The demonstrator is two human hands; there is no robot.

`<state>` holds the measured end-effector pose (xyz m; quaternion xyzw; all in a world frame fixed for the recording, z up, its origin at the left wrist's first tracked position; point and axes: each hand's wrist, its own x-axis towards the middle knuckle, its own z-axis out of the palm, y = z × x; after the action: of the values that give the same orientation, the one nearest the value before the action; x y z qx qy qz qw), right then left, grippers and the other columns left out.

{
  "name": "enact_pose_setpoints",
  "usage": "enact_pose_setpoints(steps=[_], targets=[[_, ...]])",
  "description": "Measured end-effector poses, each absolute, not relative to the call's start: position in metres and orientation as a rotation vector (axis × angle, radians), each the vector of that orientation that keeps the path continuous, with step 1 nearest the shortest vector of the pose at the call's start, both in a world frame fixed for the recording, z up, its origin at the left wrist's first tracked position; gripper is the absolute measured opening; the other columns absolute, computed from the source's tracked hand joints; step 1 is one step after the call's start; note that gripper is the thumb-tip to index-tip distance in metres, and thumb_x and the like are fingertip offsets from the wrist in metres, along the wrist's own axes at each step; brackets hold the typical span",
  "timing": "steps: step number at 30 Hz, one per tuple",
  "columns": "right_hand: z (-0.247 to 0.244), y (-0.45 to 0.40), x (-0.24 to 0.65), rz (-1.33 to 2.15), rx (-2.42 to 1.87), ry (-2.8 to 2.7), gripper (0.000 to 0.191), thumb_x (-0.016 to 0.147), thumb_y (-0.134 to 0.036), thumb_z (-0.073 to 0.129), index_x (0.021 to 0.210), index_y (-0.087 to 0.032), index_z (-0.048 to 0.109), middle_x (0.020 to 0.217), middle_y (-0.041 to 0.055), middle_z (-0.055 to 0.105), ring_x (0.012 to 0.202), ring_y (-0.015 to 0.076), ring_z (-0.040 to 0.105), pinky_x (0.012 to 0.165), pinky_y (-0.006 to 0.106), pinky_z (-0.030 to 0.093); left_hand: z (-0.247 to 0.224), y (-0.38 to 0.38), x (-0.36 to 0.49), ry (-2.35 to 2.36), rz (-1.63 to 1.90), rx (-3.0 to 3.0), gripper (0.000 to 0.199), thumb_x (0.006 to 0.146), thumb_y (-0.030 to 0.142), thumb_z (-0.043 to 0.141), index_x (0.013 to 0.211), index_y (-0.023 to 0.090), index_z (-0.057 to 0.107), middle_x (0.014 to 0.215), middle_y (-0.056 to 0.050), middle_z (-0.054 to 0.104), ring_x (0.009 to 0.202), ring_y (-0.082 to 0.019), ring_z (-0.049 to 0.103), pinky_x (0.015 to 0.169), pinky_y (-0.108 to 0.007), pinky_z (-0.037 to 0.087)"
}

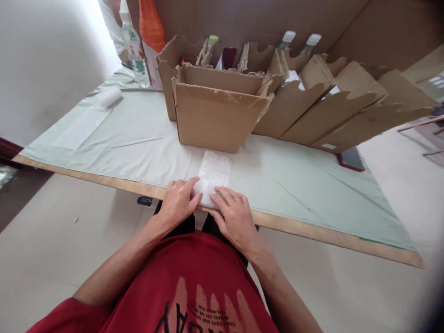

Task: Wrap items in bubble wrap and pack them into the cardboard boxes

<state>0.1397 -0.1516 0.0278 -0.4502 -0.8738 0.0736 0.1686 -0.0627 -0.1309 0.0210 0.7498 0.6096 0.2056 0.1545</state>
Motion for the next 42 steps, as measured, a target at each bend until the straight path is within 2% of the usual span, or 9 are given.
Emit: enact_pose_setpoints(steps=[6,9,15,19,24,29,34,39,42], targets=[[0.027,-0.137,0.143,0.341,-1.239,-2.429,0.03,0.104,-0.019,0.044,0.117,-0.022,0.072,0.122,0.01,0.074,0.114,0.0265,0.066,0.096,0.044,0.046,0.019,-0.149,-0.081,1.283,0.882,2.421,0.047,0.089,0.028,0.065,0.134,0.017,0.059,0.147,-0.02,0.056,0.138,-0.036,0.05,0.111,-0.054,0.045],[0.033,-0.131,0.144,0.446,-1.252,-2.409,0.029,0.105,-0.02,0.044,0.112,-0.02,0.072,0.115,0.0085,0.076,0.106,0.0261,0.068,0.093,0.042,0.045,0.014,-0.147,-0.082,1.207,0.887,2.469,0.04,0.09,0.018,0.061,0.13,0.017,0.062,0.132,-0.016,0.068,0.134,-0.034,0.055,0.108,-0.054,0.048],[0.035,-0.11,0.152,0.924,-1.349,-2.089,0.023,0.098,-0.033,0.054,0.11,-0.022,0.071,0.1,0.0039,0.076,0.084,0.0202,0.067,0.079,0.034,0.05,0.014,-0.127,-0.074,1.412,0.898,2.081,0.023,0.096,0.024,0.056,0.11,0.018,0.072,0.093,-0.007,0.075,0.085,-0.021,0.069,0.081,-0.037,0.057],[0.022,-0.101,0.159,1.033,-1.369,-1.877,0.049,0.086,-0.037,0.066,0.131,-0.019,0.062,0.093,0.0036,0.07,0.077,0.0186,0.063,0.073,0.031,0.051,0.016,-0.116,-0.068,1.512,0.86,1.914,0.024,0.092,0.026,0.059,0.11,0.018,0.073,0.081,-0.002,0.072,0.071,-0.017,0.066,0.069,-0.029,0.054],[0.013,-0.104,0.155,0.776,-1.441,-1.832,0.044,0.089,-0.03,0.059,0.131,-0.018,0.06,0.101,0.0071,0.07,0.074,0.0186,0.065,0.078,0.035,0.054,0.012,-0.107,-0.06,1.595,0.845,1.942,0.031,0.09,0.02,0.057,0.118,0.015,0.07,0.096,-0.007,0.072,0.079,-0.019,0.065,0.077,-0.033,0.053],[0.024,-0.122,0.149,0.024,-1.315,-2.075,0.028,0.095,-0.028,0.062,0.121,-0.018,0.066,0.119,0.0139,0.069,0.106,0.0301,0.063,0.091,0.044,0.048,0.012,-0.101,-0.059,1.616,0.752,1.981,0.035,0.087,0.019,0.061,0.121,0.016,0.069,0.097,-0.006,0.072,0.076,-0.019,0.065,0.076,-0.033,0.053],[0.028,-0.12,0.142,0.149,-1.175,-2.484,0.027,0.093,-0.018,0.065,0.12,-0.019,0.067,0.126,0.0108,0.07,0.116,0.0296,0.061,0.096,0.043,0.043,0.015,-0.094,-0.063,1.585,0.678,2.04,0.033,0.086,0.019,0.061,0.117,0.016,0.071,0.095,-0.006,0.072,0.077,-0.02,0.067,0.077,-0.034,0.054],[0.024,-0.111,0.14,0.204,-1.226,-2.533,0.024,0.099,-0.015,0.057,0.12,-0.018,0.068,0.122,0.0096,0.073,0.109,0.0274,0.065,0.093,0.042,0.041,0.024,-0.078,-0.07,1.394,0.737,2.136,0.034,0.087,0.023,0.061,0.119,0.016,0.071,0.12,-0.011,0.071,0.109,-0.025,0.066,0.097,-0.04,0.053],[0.03,-0.109,0.141,0.259,-1.235,-2.535,0.024,0.102,-0.017,0.054,0.12,-0.017,0.07,0.12,0.0093,0.075,0.107,0.0274,0.066,0.092,0.042,0.041,0.027,-0.063,-0.071,1.244,0.736,2.144,0.036,0.087,0.017,0.054,0.117,0.014,0.072,0.116,-0.011,0.074,0.107,-0.024,0.067,0.097,-0.04,0.054]])
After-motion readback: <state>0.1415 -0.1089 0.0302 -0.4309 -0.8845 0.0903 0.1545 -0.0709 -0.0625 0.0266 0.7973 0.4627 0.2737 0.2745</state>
